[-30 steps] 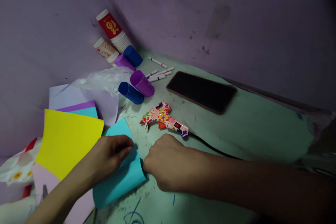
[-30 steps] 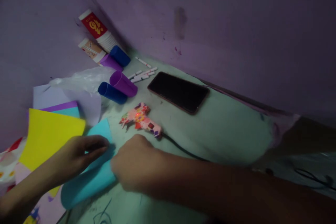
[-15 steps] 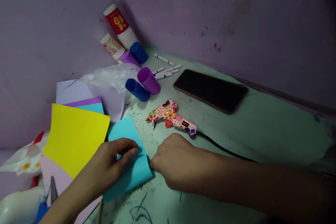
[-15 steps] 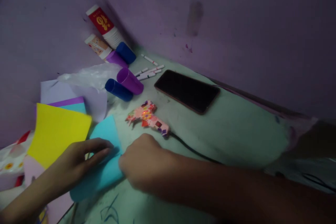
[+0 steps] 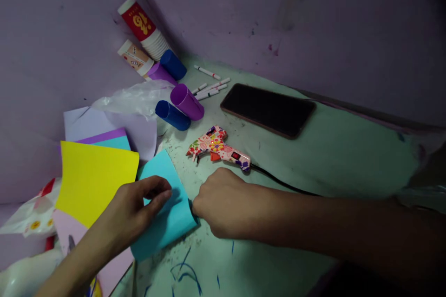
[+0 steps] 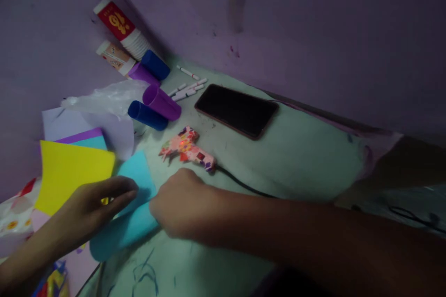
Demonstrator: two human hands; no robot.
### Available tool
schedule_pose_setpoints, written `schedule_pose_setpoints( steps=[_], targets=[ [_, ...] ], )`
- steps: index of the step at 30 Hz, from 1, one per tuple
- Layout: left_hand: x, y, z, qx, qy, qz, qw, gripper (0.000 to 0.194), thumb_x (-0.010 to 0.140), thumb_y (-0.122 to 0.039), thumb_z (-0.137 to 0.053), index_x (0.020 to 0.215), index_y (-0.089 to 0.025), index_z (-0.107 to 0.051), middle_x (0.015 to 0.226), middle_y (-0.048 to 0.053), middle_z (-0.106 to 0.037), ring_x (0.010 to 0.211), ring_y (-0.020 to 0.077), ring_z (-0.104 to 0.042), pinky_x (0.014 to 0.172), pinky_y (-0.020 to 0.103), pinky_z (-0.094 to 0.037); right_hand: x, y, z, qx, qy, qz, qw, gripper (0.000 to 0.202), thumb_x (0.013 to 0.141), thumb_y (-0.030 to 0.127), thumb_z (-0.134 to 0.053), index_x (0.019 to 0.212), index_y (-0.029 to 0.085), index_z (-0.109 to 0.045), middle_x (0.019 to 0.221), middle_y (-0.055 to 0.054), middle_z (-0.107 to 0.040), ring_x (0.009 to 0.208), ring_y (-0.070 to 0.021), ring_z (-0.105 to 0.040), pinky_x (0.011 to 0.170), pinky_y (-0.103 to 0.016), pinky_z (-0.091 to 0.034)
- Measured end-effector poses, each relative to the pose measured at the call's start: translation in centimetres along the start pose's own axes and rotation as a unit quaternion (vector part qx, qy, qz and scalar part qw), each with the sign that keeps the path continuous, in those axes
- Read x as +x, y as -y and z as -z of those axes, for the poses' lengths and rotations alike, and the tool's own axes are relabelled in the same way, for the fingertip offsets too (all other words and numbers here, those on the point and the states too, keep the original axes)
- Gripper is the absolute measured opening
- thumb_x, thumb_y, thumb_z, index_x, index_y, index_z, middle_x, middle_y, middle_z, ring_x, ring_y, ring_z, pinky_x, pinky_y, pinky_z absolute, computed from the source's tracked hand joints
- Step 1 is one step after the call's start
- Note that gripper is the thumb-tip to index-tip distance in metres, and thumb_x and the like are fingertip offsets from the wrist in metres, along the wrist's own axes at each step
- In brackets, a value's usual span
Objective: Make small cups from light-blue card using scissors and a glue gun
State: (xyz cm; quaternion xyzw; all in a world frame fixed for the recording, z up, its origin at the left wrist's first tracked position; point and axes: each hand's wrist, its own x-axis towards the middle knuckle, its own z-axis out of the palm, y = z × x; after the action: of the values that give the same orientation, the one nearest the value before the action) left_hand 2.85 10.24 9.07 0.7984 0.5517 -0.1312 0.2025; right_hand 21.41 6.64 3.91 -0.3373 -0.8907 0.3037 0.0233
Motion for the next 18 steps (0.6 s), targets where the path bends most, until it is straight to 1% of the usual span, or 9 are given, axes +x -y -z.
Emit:
schedule_pose_setpoints(
  steps=[2,4,6,7,8,10,13,15,18],
  targets=[
    [-0.8,0.6,0.1,0.004,0.001,0.019,1.000,0.035,0.078,-0.058,-0.051,0.082,-0.025,-0.066,0.082,-0.001,-0.071,0.076,0.0191,-0.066,0.063,0.024,-0.050,0.0,-0.1,0.0,0.006,-0.004,0.004,1.000,0.013,0.072,0.015,-0.057,0.078,0.018,-0.068,0.073,-0.007,-0.071,0.071,-0.0239,-0.068,0.052,-0.032,-0.045],
    [-2.3,1.0,-0.4,0.027,-0.039,0.009,0.999,0.037,0.075,-0.060,-0.055,0.093,-0.029,-0.064,0.093,-0.001,-0.071,0.085,0.0203,-0.066,0.069,0.025,-0.051,0.0,-0.1,-0.1,0.011,-0.005,0.007,1.000,0.012,0.072,0.014,-0.057,0.077,0.018,-0.067,0.071,-0.007,-0.071,0.070,-0.0237,-0.068,0.050,-0.031,-0.045],
    [-3.9,1.3,-1.6,0.067,-0.105,-0.046,0.991,0.042,0.078,-0.057,-0.055,0.112,-0.033,-0.056,0.106,-0.001,-0.068,0.096,0.0209,-0.064,0.075,0.027,-0.052,0.2,-0.2,-0.2,0.011,0.000,0.007,1.000,0.011,0.071,0.013,-0.058,0.077,0.018,-0.067,0.071,-0.007,-0.071,0.071,-0.0237,-0.068,0.052,-0.032,-0.046],
    [-4.6,1.4,-2.3,0.097,-0.133,-0.086,0.983,0.047,0.080,-0.055,-0.053,0.121,-0.034,-0.049,0.113,0.001,-0.065,0.101,0.0221,-0.062,0.081,0.031,-0.052,0.2,-0.3,-0.2,0.011,0.001,0.007,1.000,0.011,0.071,0.013,-0.058,0.076,0.018,-0.067,0.071,-0.007,-0.071,0.071,-0.0236,-0.068,0.052,-0.032,-0.046],
    [-5.1,1.4,-3.1,0.130,-0.152,-0.124,0.972,0.050,0.082,-0.054,-0.050,0.127,-0.032,-0.044,0.118,0.004,-0.063,0.104,0.0239,-0.060,0.083,0.035,-0.051,0.3,-0.3,-0.3,0.011,0.002,0.005,1.000,0.011,0.072,0.013,-0.058,0.076,0.018,-0.067,0.071,-0.007,-0.071,0.071,-0.0234,-0.068,0.053,-0.031,-0.046],
    [-5.6,1.3,-4.7,0.204,-0.184,-0.161,0.948,0.054,0.085,-0.052,-0.046,0.132,-0.028,-0.040,0.122,0.010,-0.059,0.106,0.0294,-0.058,0.082,0.043,-0.051,0.4,-0.3,-0.4,0.011,-0.006,0.005,1.000,0.010,0.073,0.013,-0.058,0.075,0.017,-0.067,0.071,-0.008,-0.071,0.072,-0.0233,-0.068,0.053,-0.031,-0.046],
    [-5.5,1.2,-6.7,0.266,-0.191,-0.148,0.933,0.052,0.087,-0.048,-0.043,0.133,-0.024,-0.038,0.121,0.014,-0.057,0.103,0.0324,-0.056,0.078,0.048,-0.050,0.3,-0.2,-0.5,0.010,-0.014,0.004,1.000,0.009,0.072,0.015,-0.058,0.075,0.018,-0.066,0.072,-0.008,-0.072,0.073,-0.0236,-0.068,0.055,-0.032,-0.046],
    [-5.3,1.3,-7.5,0.257,-0.186,-0.142,0.938,0.050,0.089,-0.044,-0.041,0.134,-0.022,-0.037,0.120,0.013,-0.057,0.102,0.0301,-0.056,0.078,0.045,-0.049,0.3,-0.1,-0.4,0.009,-0.006,0.000,1.000,0.008,0.072,0.015,-0.059,0.076,0.018,-0.066,0.073,-0.008,-0.072,0.075,-0.0233,-0.068,0.057,-0.032,-0.047],
    [-5.2,1.6,-8.0,0.235,-0.186,-0.143,0.943,0.049,0.090,-0.042,-0.039,0.135,-0.021,-0.035,0.119,0.012,-0.055,0.102,0.0281,-0.054,0.079,0.042,-0.046,0.3,0.0,-0.3,0.011,-0.007,-0.008,1.000,0.008,0.073,0.016,-0.059,0.078,0.018,-0.066,0.075,-0.007,-0.072,0.077,-0.0232,-0.068,0.060,-0.032,-0.047]
  ],
)
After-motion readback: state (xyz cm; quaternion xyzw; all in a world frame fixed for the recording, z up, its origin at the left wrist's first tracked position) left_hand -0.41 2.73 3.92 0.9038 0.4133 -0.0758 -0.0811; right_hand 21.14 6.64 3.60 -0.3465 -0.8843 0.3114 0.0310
